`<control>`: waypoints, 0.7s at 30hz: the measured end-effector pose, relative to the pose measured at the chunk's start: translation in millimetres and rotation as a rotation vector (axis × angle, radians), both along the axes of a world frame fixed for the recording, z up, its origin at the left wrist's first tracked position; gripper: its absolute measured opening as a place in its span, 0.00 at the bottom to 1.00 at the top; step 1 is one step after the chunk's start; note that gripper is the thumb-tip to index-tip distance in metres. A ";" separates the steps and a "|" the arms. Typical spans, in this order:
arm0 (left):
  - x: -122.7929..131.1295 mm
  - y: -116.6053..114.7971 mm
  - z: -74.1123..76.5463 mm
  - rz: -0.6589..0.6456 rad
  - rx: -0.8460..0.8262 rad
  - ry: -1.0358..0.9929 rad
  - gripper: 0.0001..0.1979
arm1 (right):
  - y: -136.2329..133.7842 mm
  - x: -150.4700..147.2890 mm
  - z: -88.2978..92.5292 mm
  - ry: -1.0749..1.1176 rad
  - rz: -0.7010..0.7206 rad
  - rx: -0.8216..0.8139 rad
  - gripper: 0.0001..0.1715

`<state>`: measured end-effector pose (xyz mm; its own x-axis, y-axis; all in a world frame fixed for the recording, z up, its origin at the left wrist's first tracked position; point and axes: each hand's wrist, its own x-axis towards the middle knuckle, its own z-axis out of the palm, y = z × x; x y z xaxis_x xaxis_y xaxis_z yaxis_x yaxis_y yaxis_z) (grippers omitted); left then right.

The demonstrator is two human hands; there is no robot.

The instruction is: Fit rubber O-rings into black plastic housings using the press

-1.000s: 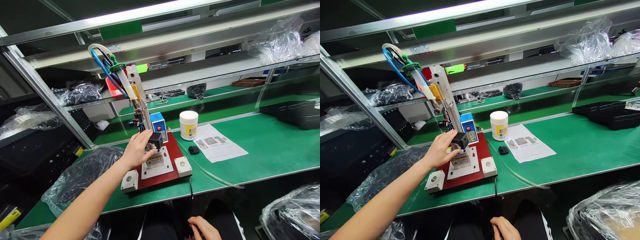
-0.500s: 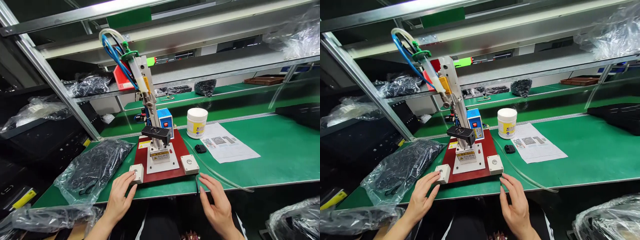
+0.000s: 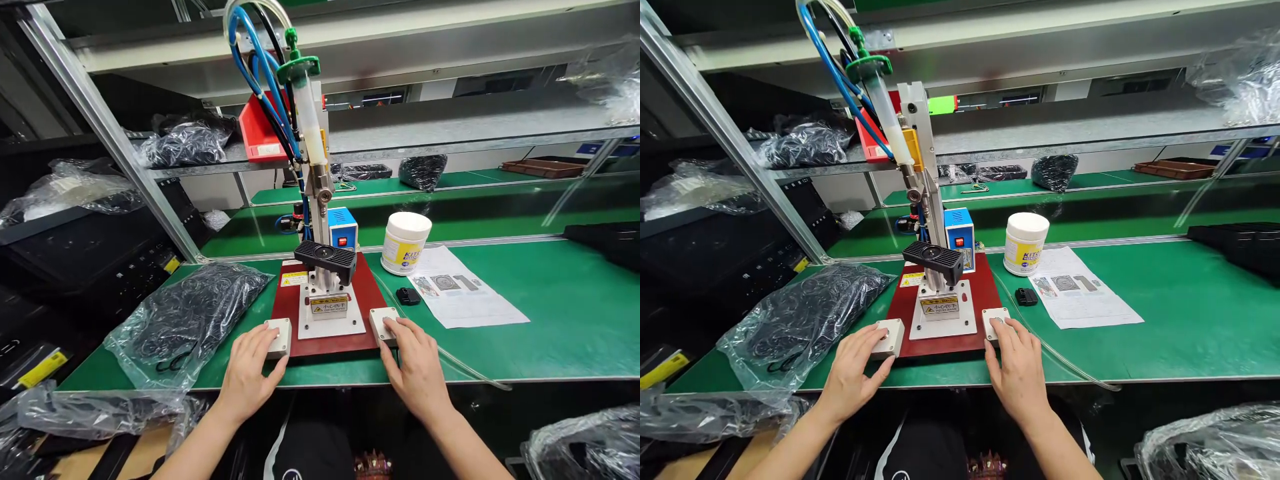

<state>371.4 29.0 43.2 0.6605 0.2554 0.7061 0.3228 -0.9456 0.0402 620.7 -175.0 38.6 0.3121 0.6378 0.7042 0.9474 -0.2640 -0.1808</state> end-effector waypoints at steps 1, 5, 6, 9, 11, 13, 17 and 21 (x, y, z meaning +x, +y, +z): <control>0.6 0.1 0.1 0.001 0.001 -0.003 0.22 | 0.7 -0.3 -1.3 -0.003 -0.001 0.012 0.21; 1.9 -1.3 -1.4 0.000 0.022 -0.017 0.21 | 1.5 -0.8 -2.5 -0.037 -0.034 -0.003 0.20; 2.9 -2.0 -1.0 0.002 0.029 -0.022 0.21 | 2.2 -0.7 -0.2 -0.048 -0.050 -0.022 0.17; 8.4 -2.8 3.7 0.021 0.052 -0.003 0.19 | 7.9 1.7 11.5 -0.062 -0.066 -0.070 0.11; 12.3 -2.2 8.5 0.039 0.074 0.026 0.17 | 13.0 4.6 17.2 -0.048 -0.045 -0.070 0.11; 12.9 -2.1 11.1 0.051 0.097 0.029 0.16 | 14.3 6.9 16.2 -0.020 -0.021 -0.035 0.12; 0.2 -9.6 -5.8 0.047 0.114 -0.015 0.22 | -11.2 3.7 -9.7 0.045 0.028 0.057 0.20; -6.7 -14.1 -57.2 -0.152 0.125 -0.128 0.29 | -68.3 -7.3 -38.9 0.128 -0.086 0.173 0.21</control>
